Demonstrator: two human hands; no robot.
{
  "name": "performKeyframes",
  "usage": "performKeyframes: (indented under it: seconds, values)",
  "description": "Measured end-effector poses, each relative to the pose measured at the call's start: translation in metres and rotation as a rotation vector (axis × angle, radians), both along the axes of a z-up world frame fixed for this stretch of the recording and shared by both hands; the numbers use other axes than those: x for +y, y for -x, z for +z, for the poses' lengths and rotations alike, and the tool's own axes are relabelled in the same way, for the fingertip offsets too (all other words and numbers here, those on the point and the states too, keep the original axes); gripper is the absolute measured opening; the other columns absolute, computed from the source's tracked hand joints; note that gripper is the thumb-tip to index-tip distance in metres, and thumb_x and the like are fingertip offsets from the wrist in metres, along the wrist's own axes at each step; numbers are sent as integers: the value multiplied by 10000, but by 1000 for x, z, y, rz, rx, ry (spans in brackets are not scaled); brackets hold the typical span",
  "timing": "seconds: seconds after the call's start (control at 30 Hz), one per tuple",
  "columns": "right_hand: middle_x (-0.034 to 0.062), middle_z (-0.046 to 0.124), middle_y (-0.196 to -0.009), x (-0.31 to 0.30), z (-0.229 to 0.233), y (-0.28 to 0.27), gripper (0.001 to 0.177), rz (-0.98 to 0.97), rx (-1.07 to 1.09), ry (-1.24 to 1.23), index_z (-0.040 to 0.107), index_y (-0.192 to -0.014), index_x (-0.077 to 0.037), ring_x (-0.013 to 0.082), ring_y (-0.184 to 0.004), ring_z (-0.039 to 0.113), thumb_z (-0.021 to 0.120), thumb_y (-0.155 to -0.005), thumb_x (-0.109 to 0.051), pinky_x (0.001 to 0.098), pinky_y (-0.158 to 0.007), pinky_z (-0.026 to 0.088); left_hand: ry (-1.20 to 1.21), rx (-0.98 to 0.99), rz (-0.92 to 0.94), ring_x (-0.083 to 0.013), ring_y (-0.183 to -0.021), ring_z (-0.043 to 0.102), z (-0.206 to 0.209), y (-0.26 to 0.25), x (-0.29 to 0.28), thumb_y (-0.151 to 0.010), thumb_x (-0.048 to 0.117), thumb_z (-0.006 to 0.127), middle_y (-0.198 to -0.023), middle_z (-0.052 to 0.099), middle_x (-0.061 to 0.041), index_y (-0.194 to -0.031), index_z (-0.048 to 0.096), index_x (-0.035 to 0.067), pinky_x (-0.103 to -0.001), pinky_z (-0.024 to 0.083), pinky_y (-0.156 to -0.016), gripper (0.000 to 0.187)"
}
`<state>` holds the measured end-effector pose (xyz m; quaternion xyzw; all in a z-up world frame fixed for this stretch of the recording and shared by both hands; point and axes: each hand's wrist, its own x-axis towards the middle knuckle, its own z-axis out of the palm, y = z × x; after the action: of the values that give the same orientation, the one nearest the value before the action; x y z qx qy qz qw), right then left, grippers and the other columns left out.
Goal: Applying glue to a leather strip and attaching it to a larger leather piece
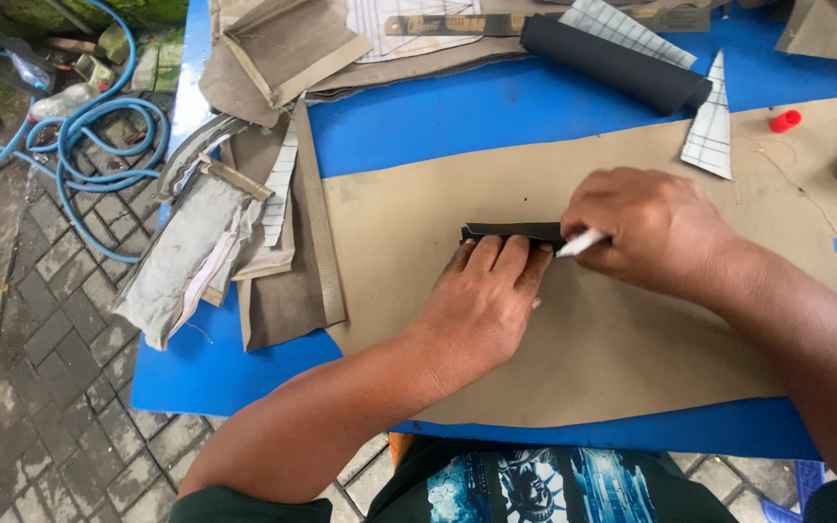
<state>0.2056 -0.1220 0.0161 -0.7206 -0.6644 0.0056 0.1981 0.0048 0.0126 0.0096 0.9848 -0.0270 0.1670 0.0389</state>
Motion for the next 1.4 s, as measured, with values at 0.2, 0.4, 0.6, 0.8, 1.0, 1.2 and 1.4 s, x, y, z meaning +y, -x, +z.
performKeyframes:
  seconds: [0.2, 0.4, 0.6, 0.8, 1.0, 1.2, 1.4]
  values:
    - [-46, 699, -834, -6, -6, 8, 91, 7, -206, -41, 740, -835, -213, 240, -695, 629, 784, -795, -144, 405, -494, 496, -42, -105, -215, -262, -1011, 627, 6, 8, 20, -991, 307, 677, -1061, 699, -119, -1227, 726, -28, -364, 535, -934, 413]
    - [-78, 735, -968, -10, -8, 5, 95, 32, -262, 25, 793, -902, -248, 235, -793, 694, 771, -821, -201, 407, -595, 561, -59, -185, -88, -290, -1111, 558, 7, -3, 39, -766, 292, 938, -1179, 583, -68, -1222, 704, 99, -403, 568, -874, 548]
    - [4, 737, -949, -5, 12, 5, 143, 53, -302, -172, 714, -940, -153, 288, -744, 649, 686, -842, -53, 436, -624, 511, -218, -277, -4, -192, -736, 533, -10, -5, 37, -950, 321, 756, -859, 546, 9, -1141, 718, 147, -311, 496, -552, 261]
    - [74, 786, -1162, -5, 15, -4, 76, 290, -253, -410, 766, -1033, -105, 252, -712, 614, 751, -975, -151, 413, -629, 455, 844, 187, -12, -323, -1007, 683, 27, 2, 24, -1000, 497, 433, -1183, 674, -163, -1340, 530, 69, -424, 550, -789, 554]
    - [122, 740, -1248, 3, -5, 0, 144, 362, 26, -400, 772, -1065, -133, 258, -941, 728, 781, -925, -164, 425, -798, 481, 1685, 623, 53, -227, -1057, 672, 0, -8, 50, -856, 180, 736, -1091, 670, -77, -1511, 491, 69, -388, 592, -900, 708]
    - [78, 572, -1122, -6, -2, 1, 279, -127, 1052, -276, 596, -1010, -87, 212, -1111, 546, 479, -808, 66, 365, -916, 470, 1950, 424, 267, -238, -1028, 687, -6, -10, 32, -832, 56, 762, -1071, 690, -88, -1248, 647, 52, -405, 615, -943, 432]
    - [96, 668, -1234, -13, 16, 28, 285, 8, 946, -317, 649, -1249, -71, 236, -1218, 660, 650, -973, -146, 341, -1099, 561, 1930, 338, 186, -184, -1042, 642, -18, -7, 21, -827, 57, 749, -1116, 665, -58, -1436, 526, 50, -345, 562, -974, 648]
